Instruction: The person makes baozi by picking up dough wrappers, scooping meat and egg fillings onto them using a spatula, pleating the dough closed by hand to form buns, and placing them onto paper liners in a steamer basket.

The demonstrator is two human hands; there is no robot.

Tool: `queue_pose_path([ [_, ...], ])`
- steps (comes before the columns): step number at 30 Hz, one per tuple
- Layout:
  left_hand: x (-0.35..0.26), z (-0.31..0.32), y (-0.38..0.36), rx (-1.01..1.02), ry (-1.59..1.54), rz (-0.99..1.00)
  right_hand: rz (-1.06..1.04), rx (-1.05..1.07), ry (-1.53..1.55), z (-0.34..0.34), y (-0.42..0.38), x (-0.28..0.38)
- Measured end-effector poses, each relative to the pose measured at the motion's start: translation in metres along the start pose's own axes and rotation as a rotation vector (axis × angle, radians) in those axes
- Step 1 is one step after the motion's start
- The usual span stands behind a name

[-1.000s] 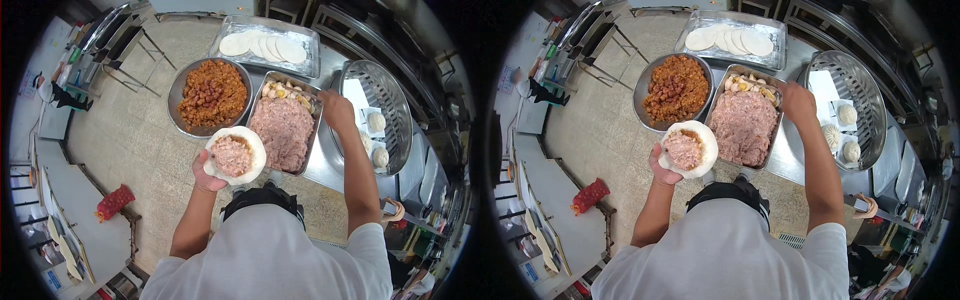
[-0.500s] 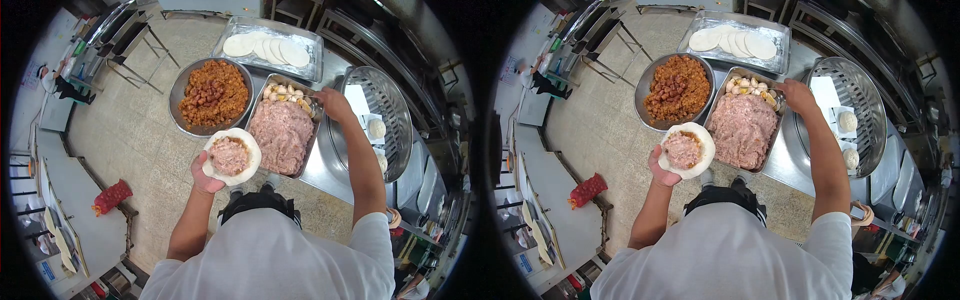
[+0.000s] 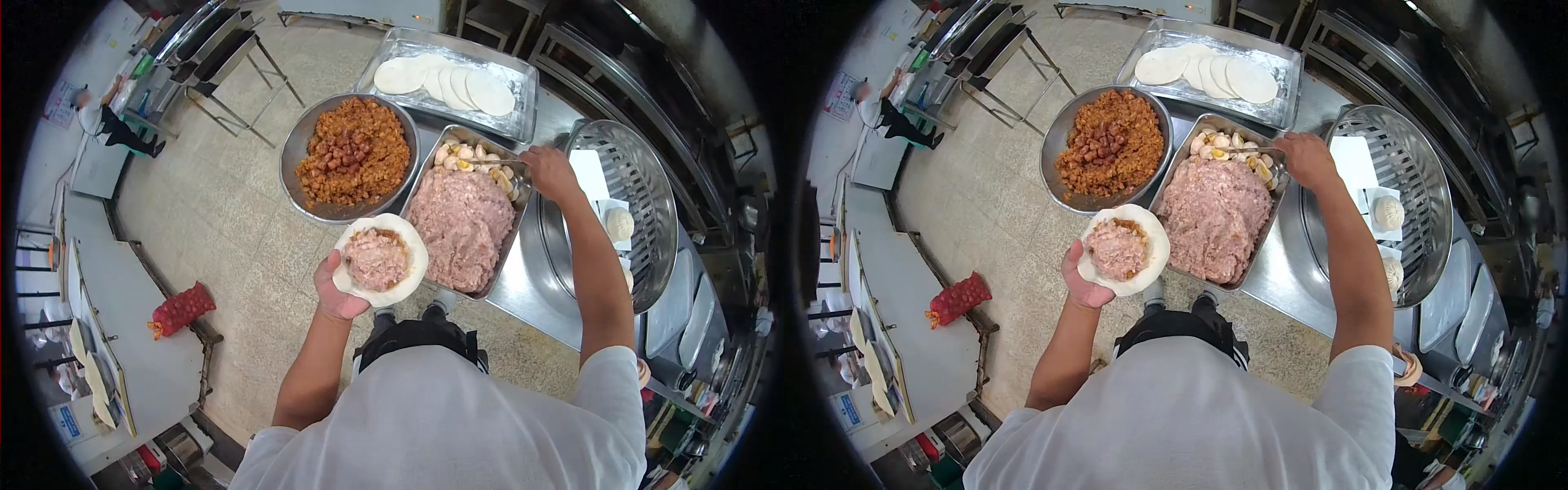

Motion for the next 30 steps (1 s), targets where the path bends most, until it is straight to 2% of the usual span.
queue_pose_path([
  [2,0.002,-0.006,-0.001,-0.028,0.002,-0.01,0.112,0.125,0.079,0.008,0.0,-0.007],
  [5,0.004,-0.006,-0.001,-0.05,0.008,-0.005,0.072,0.024,0.086,0.006,0.002,-0.008],
  [12,0.003,0.012,0.004,0.017,-0.021,0.063,0.099,0.078,0.156,0.022,0.008,-0.019],
  [14,0.007,-0.011,0.0,0.008,-0.154,-0.002,0.089,0.052,0.239,0.022,0.009,-0.02],
  [18,0.006,-0.016,0.005,-0.021,-0.169,0.0,0.115,0.006,0.353,0.021,0.007,-0.023],
  [20,0.009,-0.016,0.013,-0.032,-0.185,-0.017,0.177,0.001,0.508,0.021,0.004,-0.029],
  [22,0.011,-0.016,0.027,-0.057,-0.176,-0.016,0.206,0.028,0.55,0.012,0.002,-0.028],
  [24,0.015,-0.029,0.039,-0.207,-0.124,-0.018,0.234,0.057,0.59,-0.005,-0.004,-0.022],
  [28,0.023,-0.021,0.064,-0.187,-0.127,-0.083,0.176,0.0,0.68,-0.064,-0.021,0.023],
  [30,0.028,-0.016,0.075,-0.119,-0.135,-0.097,0.079,-0.034,0.763,-0.089,-0.033,0.056],
])
Point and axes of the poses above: each hand's wrist, its own y-axis towards the middle knuckle, its own z-axis out of the palm, x = y × z, the point moved 9 cm from there along y, towards the middle knuckle, and after that the axes turned 1 degree about y, right-handed, at the moved point
